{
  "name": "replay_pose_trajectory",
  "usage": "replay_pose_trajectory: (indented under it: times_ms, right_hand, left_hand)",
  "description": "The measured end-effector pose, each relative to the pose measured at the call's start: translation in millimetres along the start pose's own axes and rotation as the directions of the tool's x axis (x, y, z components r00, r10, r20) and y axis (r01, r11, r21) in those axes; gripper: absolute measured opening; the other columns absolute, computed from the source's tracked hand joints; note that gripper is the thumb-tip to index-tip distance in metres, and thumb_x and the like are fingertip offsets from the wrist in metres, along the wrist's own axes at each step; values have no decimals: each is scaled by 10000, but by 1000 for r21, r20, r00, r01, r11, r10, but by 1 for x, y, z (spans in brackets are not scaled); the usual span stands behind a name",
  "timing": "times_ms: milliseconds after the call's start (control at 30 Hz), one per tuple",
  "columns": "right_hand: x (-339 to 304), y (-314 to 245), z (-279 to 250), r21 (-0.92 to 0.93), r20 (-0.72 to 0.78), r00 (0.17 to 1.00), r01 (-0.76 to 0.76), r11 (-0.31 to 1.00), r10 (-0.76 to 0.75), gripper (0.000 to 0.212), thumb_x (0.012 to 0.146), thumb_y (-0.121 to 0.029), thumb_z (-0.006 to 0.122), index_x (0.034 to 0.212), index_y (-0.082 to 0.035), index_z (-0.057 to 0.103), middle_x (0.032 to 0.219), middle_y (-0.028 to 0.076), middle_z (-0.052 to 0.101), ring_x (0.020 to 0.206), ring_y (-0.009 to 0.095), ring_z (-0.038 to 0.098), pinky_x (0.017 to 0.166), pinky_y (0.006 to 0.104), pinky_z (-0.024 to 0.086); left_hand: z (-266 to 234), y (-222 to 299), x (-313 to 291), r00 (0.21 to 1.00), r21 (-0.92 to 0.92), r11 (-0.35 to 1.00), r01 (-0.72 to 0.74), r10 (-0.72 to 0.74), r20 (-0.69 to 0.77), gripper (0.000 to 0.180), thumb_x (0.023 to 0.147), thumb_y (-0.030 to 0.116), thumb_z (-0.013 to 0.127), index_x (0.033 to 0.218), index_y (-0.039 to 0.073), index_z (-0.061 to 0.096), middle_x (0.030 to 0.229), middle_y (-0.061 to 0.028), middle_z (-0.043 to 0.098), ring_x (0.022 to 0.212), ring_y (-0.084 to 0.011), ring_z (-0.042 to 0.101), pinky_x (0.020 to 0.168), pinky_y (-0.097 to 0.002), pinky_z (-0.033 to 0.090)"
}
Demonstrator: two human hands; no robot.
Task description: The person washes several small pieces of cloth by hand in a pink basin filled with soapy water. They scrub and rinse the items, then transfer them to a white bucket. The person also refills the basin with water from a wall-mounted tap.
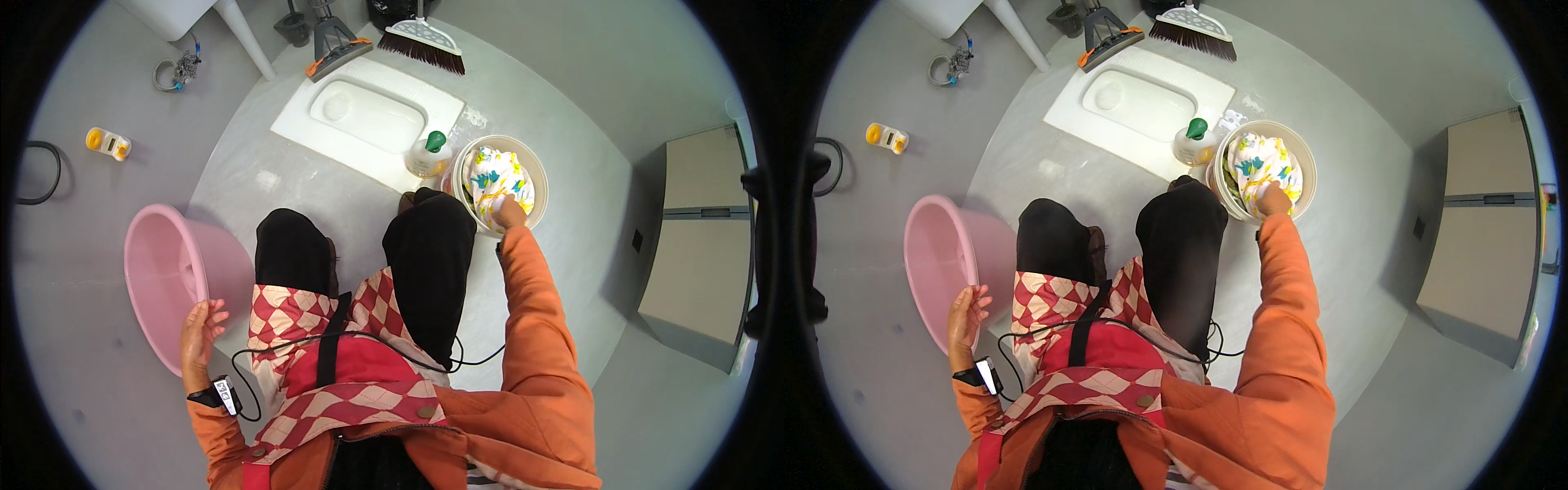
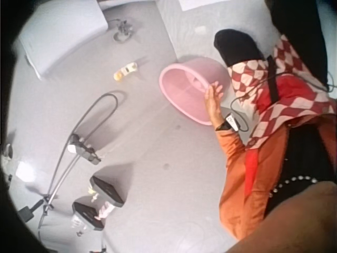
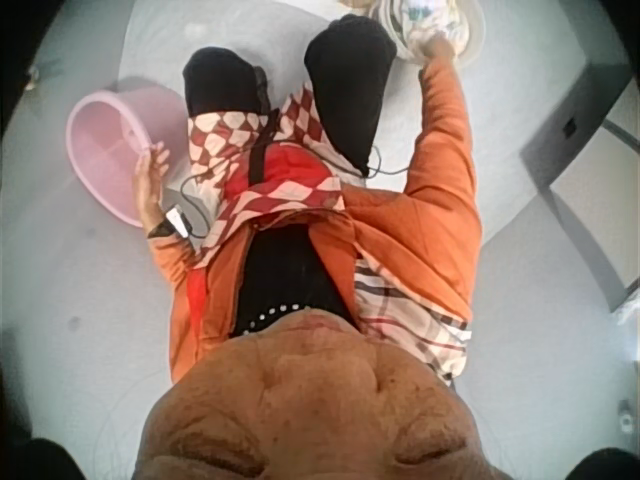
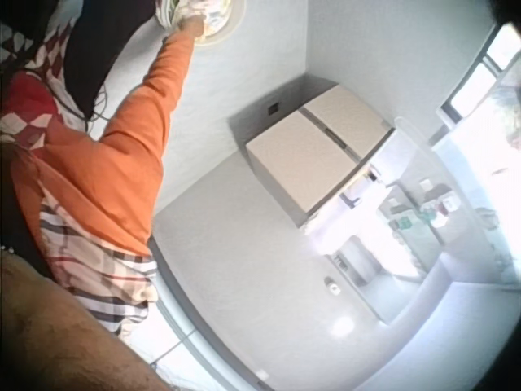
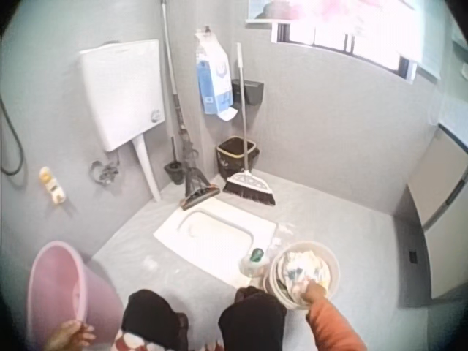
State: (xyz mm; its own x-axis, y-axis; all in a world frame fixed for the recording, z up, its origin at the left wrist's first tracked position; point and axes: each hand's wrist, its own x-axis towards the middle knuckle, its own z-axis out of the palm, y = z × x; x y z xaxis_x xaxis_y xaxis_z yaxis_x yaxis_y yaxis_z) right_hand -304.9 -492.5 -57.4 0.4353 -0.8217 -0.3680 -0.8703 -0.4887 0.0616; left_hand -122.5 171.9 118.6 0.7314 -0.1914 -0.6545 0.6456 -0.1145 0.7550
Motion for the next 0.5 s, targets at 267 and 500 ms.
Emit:
replay_pose_trajectory:
  times_ms: [267,500]
  right_hand:
    - [-21,60,-181,945,-232,972,218,243,31,336,594,-54,591,925,3,592,828,88,616,705,184,577,665,296,481]
    - [-122,-24,-368,823,-563,824,553,-126,-61,399,688,-43,616,1076,25,552,994,122,598,881,233,597,765,338,500]
  left_hand:
    - [-21,15,9,999,19,999,-37,37,-7,255,922,297,514,1021,64,551,1023,-69,623,794,-122,623,582,-219,478]
    - [26,76,30,955,202,937,-284,257,148,272,897,286,548,1016,44,574,1045,-71,622,842,-127,600,650,-242,445]
